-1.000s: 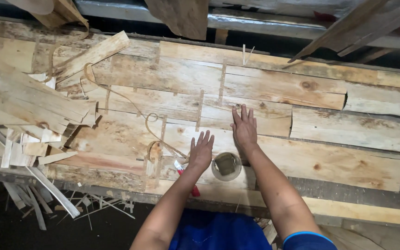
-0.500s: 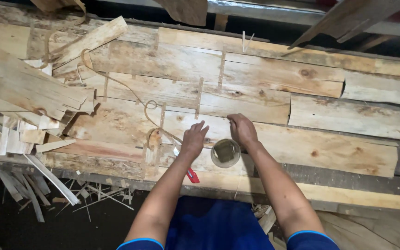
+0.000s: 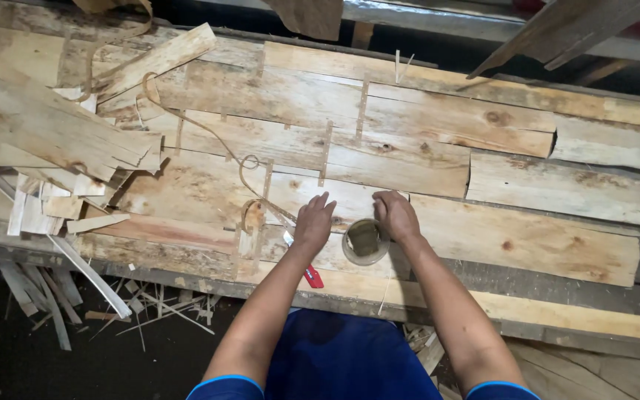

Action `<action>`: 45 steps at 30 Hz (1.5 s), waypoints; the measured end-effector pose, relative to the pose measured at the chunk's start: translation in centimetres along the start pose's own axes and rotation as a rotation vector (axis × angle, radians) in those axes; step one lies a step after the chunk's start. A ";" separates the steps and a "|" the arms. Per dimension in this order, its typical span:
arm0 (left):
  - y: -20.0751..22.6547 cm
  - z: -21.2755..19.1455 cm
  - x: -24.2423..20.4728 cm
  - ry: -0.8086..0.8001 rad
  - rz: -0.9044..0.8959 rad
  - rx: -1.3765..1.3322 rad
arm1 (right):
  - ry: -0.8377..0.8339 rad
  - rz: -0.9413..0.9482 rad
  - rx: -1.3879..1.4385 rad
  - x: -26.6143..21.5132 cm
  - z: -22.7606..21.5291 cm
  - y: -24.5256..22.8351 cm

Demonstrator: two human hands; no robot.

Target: Fitting and cutting pieces of thin wood veneer together on a workbench.

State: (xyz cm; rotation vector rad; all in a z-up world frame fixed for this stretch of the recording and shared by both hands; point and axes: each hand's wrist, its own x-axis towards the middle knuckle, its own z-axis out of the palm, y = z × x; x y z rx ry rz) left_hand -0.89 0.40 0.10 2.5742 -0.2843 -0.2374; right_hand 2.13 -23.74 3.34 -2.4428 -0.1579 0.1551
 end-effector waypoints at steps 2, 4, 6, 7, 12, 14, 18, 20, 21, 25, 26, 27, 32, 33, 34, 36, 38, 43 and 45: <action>0.3 -0.9 -0.4 0.001 -0.039 -0.008 | -0.120 0.031 0.021 -0.1 -1.7 -3.0; 0.1 -1.3 -1.0 -0.001 -0.080 -0.016 | -0.244 0.064 0.043 -0.3 -1.5 -3.0; -0.7 -1.1 -1.6 0.033 -0.102 -0.020 | -0.422 -0.053 0.126 -0.5 0.6 -0.1; -1.1 -1.0 -1.9 0.036 -0.106 -0.021 | -0.426 -0.056 0.125 -0.5 1.4 0.7; -2.0 -2.6 -2.9 0.179 -0.135 -0.010 | -0.367 0.081 0.200 0.1 3.5 1.1; -1.5 -4.6 -3.5 0.193 -0.196 -0.009 | -0.297 0.159 0.278 0.8 3.9 -0.9; -2.5 -5.7 -4.8 0.217 -0.308 0.009 | -0.045 0.216 0.497 3.0 8.9 -0.7; -3.5 -5.3 -5.4 0.217 -0.298 0.015 | -0.080 0.363 0.666 4.3 9.3 -3.7; -4.0 -5.0 -5.6 0.215 -0.284 0.022 | -0.113 0.514 0.834 5.0 9.4 -5.1; -4.4 -5.9 -6.1 0.197 -0.301 0.014 | -0.057 0.451 1.031 5.3 10.5 -7.2; -4.6 -6.1 -6.1 0.205 -0.305 0.006 | -0.046 0.399 0.972 4.8 10.2 -7.7; -4.7 -6.3 -6.0 0.213 -0.309 -0.003 | -0.036 0.348 0.912 4.3 9.9 -8.1; -6.3 -5.2 -6.3 0.227 -0.285 -0.046 | -0.352 0.101 0.199 -3.0 7.6 -12.9; -6.4 -5.0 -6.3 0.227 -0.288 -0.054 | -0.558 0.140 0.055 -4.1 6.7 -14.8; -6.4 -4.9 -6.2 0.221 -0.285 -0.056 | -0.556 0.146 0.055 -4.8 6.7 -15.3; -6.4 -4.7 -6.1 0.214 -0.312 -0.046 | -0.481 -0.018 0.058 -6.2 6.7 -16.3; -6.1 -4.6 -6.2 0.212 -0.313 -0.038 | -0.462 -0.037 0.050 -6.8 7.2 -15.4; -5.2 -4.8 -6.2 0.284 -0.279 -0.006 | -0.443 -0.119 0.014 -6.9 6.5 -11.6; -4.1 -4.5 -6.4 0.289 -0.217 0.047 | -0.520 -0.022 -0.032 -6.4 3.5 -11.6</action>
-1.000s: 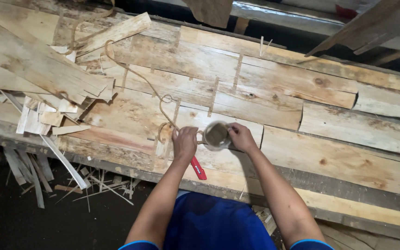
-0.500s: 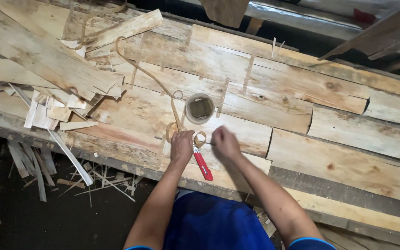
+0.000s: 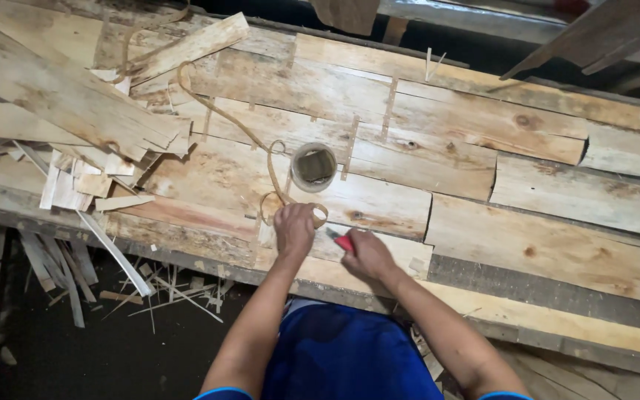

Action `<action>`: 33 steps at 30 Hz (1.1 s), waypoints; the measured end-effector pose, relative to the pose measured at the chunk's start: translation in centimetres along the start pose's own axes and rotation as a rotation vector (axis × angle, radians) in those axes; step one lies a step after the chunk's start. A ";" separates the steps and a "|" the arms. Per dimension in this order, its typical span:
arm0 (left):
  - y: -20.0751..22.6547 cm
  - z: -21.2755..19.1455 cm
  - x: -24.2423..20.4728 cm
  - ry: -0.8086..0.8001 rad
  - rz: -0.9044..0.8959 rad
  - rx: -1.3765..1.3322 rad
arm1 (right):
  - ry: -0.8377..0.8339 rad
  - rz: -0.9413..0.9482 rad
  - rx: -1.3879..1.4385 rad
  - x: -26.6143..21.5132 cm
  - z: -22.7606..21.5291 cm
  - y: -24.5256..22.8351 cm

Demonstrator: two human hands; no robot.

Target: Fitting and cutting pieces of thin wood veneer together on a workbench.

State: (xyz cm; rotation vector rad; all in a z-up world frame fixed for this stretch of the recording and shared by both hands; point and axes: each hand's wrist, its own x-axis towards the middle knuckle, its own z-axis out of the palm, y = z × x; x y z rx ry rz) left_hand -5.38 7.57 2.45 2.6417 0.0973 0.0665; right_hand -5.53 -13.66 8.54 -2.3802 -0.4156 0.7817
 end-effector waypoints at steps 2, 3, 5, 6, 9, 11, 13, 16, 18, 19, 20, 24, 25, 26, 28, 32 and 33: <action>2.3 -1.2 -0.6 -0.032 -0.003 0.028 | -0.006 0.074 -0.019 -1.2 -2.3 -0.2; 3.5 -1.7 -1.0 -0.069 -0.002 0.050 | -0.010 0.157 -0.039 -1.9 -3.5 -0.3; 4.9 -3.5 -1.1 -0.155 -0.063 0.101 | 0.010 0.174 0.032 -2.1 -3.7 1.2; 5.6 -4.3 -1.1 -0.245 -0.120 0.152 | 0.032 0.197 0.106 -2.3 -4.0 2.1; 5.3 -3.3 -1.9 -0.279 -0.186 0.240 | 0.308 0.007 0.081 -2.1 -2.3 5.2; 6.6 -4.5 -1.5 -0.239 -0.162 0.198 | 0.281 0.070 0.062 -1.2 -2.6 4.7; 7.1 -3.9 -1.1 -0.203 -0.133 0.154 | 0.257 0.140 0.044 -0.7 -2.9 3.9; 6.6 -0.4 -0.5 -0.160 -0.007 0.019 | 0.261 0.189 0.037 -0.3 -2.8 3.2; 6.3 1.8 0.1 -0.132 0.117 -0.066 | 0.310 0.131 0.072 0.3 -1.8 4.2; 6.5 2.4 0.5 -0.135 0.119 -0.067 | 0.312 0.134 0.073 0.5 -1.6 4.4; 6.6 3.1 1.0 -0.173 0.135 -0.080 | 0.305 0.133 0.058 0.7 -1.4 4.6; 6.6 5.7 3.2 -0.263 0.190 -0.063 | 0.344 0.098 0.057 0.9 -0.8 5.1; 6.3 6.4 3.8 -0.265 0.198 -0.065 | 0.350 0.104 0.056 0.7 -0.9 5.0; 6.0 7.1 4.4 -0.275 0.219 -0.012 | 0.328 0.123 0.070 0.6 -1.0 4.9; 6.7 6.6 5.4 -0.286 0.244 0.037 | 0.309 0.148 0.083 0.5 -0.8 4.8; 9.3 2.9 7.4 -0.453 0.219 0.142 | 0.313 0.172 0.120 0.1 -1.9 3.8; 9.7 2.4 7.5 -0.518 0.188 0.166 | 0.279 0.181 0.134 -0.3 -2.5 3.1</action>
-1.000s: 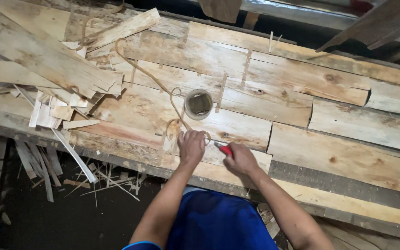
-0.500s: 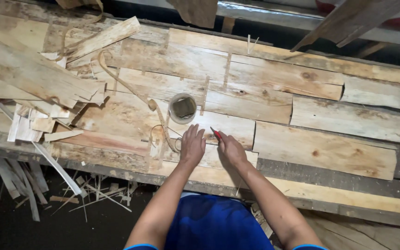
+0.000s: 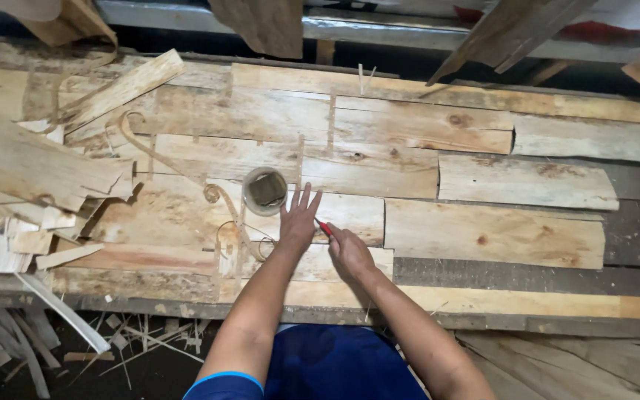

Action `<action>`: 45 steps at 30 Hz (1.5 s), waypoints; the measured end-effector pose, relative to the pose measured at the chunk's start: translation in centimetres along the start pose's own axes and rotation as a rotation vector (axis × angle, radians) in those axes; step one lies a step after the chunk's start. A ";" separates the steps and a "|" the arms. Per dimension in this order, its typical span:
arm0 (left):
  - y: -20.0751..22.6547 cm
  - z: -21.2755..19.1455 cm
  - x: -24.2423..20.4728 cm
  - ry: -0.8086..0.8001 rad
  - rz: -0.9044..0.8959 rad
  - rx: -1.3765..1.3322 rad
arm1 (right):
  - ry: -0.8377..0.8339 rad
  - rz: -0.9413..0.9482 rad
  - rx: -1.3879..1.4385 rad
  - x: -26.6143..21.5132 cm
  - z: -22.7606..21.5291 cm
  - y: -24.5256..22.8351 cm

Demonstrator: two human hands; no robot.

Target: Fitting and cutting pieces of thin wood veneer together on a workbench.

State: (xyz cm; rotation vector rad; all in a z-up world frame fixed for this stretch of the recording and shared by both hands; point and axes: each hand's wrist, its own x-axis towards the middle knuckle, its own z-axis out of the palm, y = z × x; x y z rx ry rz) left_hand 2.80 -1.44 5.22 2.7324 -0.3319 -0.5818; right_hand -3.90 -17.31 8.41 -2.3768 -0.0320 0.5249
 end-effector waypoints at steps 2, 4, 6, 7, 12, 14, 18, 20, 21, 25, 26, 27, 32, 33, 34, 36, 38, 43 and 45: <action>0.7 -0.4 0.1 -0.039 -0.025 0.034 | -0.079 0.074 0.009 -0.3 -1.9 -1.2; 0.3 1.1 0.8 -0.074 -0.054 0.071 | -0.158 0.141 0.021 -0.5 -2.7 -0.9; -1.0 4.7 1.9 0.025 -0.052 0.147 | -0.057 0.197 0.154 -0.8 -2.5 1.1; -0.9 5.1 2.1 0.020 -0.050 0.148 | -0.057 0.201 0.157 -0.8 -3.9 0.3; 1.2 4.6 2.2 0.099 -0.162 0.028 | 0.178 0.423 0.063 1.0 -8.4 0.6; 1.6 4.8 2.4 0.087 -0.188 0.028 | 0.243 0.378 -0.008 1.8 -7.9 4.5; 1.9 5.5 2.7 0.070 -0.228 0.065 | 0.281 0.418 -0.097 1.6 -6.2 10.2; 1.9 5.5 2.5 0.070 -0.220 0.071 | 0.287 0.412 -0.072 1.2 -6.7 10.1; 1.9 5.5 2.3 0.072 -0.209 0.078 | 0.298 0.406 -0.045 0.9 -6.9 10.0; 2.3 5.0 2.3 0.076 -0.185 0.093 | 0.288 0.245 -0.001 1.7 -5.5 10.1; 2.4 4.8 2.3 0.064 -0.187 0.097 | 0.209 0.213 -0.023 1.9 -5.5 9.3; 2.4 4.7 2.4 0.052 -0.189 0.100 | 0.130 0.181 -0.044 2.0 -5.5 8.5; 3.0 3.7 2.2 0.019 -0.214 0.082 | 0.022 0.187 -0.138 1.9 -6.5 5.8; 3.1 3.4 2.2 0.010 -0.219 0.076 | 0.021 0.182 -0.148 2.0 -6.3 5.9; 3.2 3.2 2.1 0.012 -0.225 0.075 | 0.018 0.176 -0.150 2.1 -6.3 6.0; 3.5 2.6 2.1 -0.001 -0.232 0.052 | 0.056 0.173 -0.135 2.2 -6.3 6.2; 3.5 2.5 2.2 -0.004 -0.242 0.037 | 0.061 0.153 -0.128 2.3 -6.5 6.0; 3.4 2.8 2.1 -0.007 -0.268 0.006 | 0.056 0.077 -0.104 2.9 -6.7 5.5; 3.0 3.3 2.3 0.025 -0.273 -0.008 | 0.038 0.041 -0.097 3.7 -6.5 5.4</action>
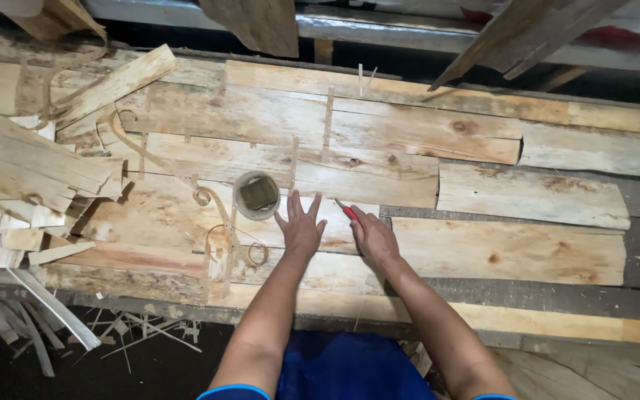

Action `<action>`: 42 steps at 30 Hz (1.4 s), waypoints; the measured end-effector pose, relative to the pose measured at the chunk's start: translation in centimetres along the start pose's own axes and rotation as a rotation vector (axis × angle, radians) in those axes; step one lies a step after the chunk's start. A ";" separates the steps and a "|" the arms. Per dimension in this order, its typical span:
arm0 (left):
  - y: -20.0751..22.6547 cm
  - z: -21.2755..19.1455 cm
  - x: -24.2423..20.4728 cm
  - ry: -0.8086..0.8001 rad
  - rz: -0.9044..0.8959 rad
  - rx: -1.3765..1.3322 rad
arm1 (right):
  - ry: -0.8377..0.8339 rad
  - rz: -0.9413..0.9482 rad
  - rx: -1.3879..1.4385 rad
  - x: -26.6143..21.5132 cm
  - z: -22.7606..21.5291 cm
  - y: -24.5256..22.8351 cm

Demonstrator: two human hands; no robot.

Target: Fitting and cutting pieces of thin wood veneer together on a workbench.

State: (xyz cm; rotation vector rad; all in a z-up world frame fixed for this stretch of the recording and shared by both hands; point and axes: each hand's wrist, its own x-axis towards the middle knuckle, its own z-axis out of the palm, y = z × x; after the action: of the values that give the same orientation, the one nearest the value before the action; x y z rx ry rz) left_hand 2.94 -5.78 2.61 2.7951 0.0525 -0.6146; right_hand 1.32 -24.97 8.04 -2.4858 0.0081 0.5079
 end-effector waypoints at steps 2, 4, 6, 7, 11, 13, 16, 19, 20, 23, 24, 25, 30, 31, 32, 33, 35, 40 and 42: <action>-0.3 0.8 0.3 0.020 0.001 -0.001 | 0.012 -0.016 0.019 0.6 -0.1 0.0; -0.4 1.4 0.2 0.036 -0.004 -0.006 | 0.017 -0.031 0.036 1.1 -0.1 0.4; -0.5 1.4 0.1 0.064 0.011 0.005 | 0.040 -0.063 0.065 1.7 -0.2 1.0; -0.5 1.3 0.0 0.061 0.009 0.002 | 0.036 -0.062 0.062 1.8 0.0 1.4; -0.3 1.1 -0.1 0.058 0.013 0.010 | 0.018 -0.106 0.027 1.3 0.1 1.8; -0.3 1.1 0.0 0.050 0.012 0.015 | -0.002 -0.083 0.002 0.7 0.3 1.6; -0.1 0.8 0.2 0.013 0.002 0.025 | 0.028 -0.061 -0.068 0.1 1.2 1.9; 0.0 0.4 0.1 -0.029 -0.012 0.025 | 0.052 -0.115 -0.080 -0.1 2.3 2.6; 0.1 0.4 0.0 -0.044 -0.012 0.021 | 0.063 -0.119 -0.087 -0.2 2.8 2.9; 0.0 0.9 -0.1 -0.030 -0.019 0.028 | 0.095 -0.149 -0.103 0.0 3.4 3.1; -0.1 1.2 -0.1 -0.012 -0.013 0.035 | 0.117 -0.158 -0.117 -0.1 3.6 3.0; -0.1 1.1 -0.3 -0.012 -0.017 0.035 | 0.115 -0.161 -0.116 -0.2 3.8 3.0; -0.1 1.5 -0.4 0.017 0.006 -0.019 | 0.154 -0.189 -0.143 -0.6 4.0 2.5; -0.4 2.0 -0.4 0.017 0.001 -0.020 | 0.150 -0.192 -0.143 -0.8 3.8 2.2; -0.6 2.5 -0.5 0.042 0.001 -0.033 | 0.142 -0.180 -0.120 -0.9 3.5 1.8; -0.7 3.0 -0.3 0.069 0.004 -0.046 | 0.138 -0.168 -0.099 -1.0 3.1 1.5; -0.9 3.2 -0.2 0.089 0.001 -0.063 | 0.143 -0.179 -0.092 -0.7 3.5 2.0; -0.9 2.8 -0.4 0.127 0.005 -0.080 | 0.136 -0.165 -0.077 -0.4 3.2 2.2; -0.8 2.1 -0.5 0.122 0.004 -0.070 | 0.117 -0.145 -0.086 -0.3 3.4 2.5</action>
State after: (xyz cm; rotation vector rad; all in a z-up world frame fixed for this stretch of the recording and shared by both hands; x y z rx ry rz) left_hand 1.55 -5.61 0.83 2.7611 0.0912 -0.4326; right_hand -0.44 -25.14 4.16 -2.5728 -0.1496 0.3076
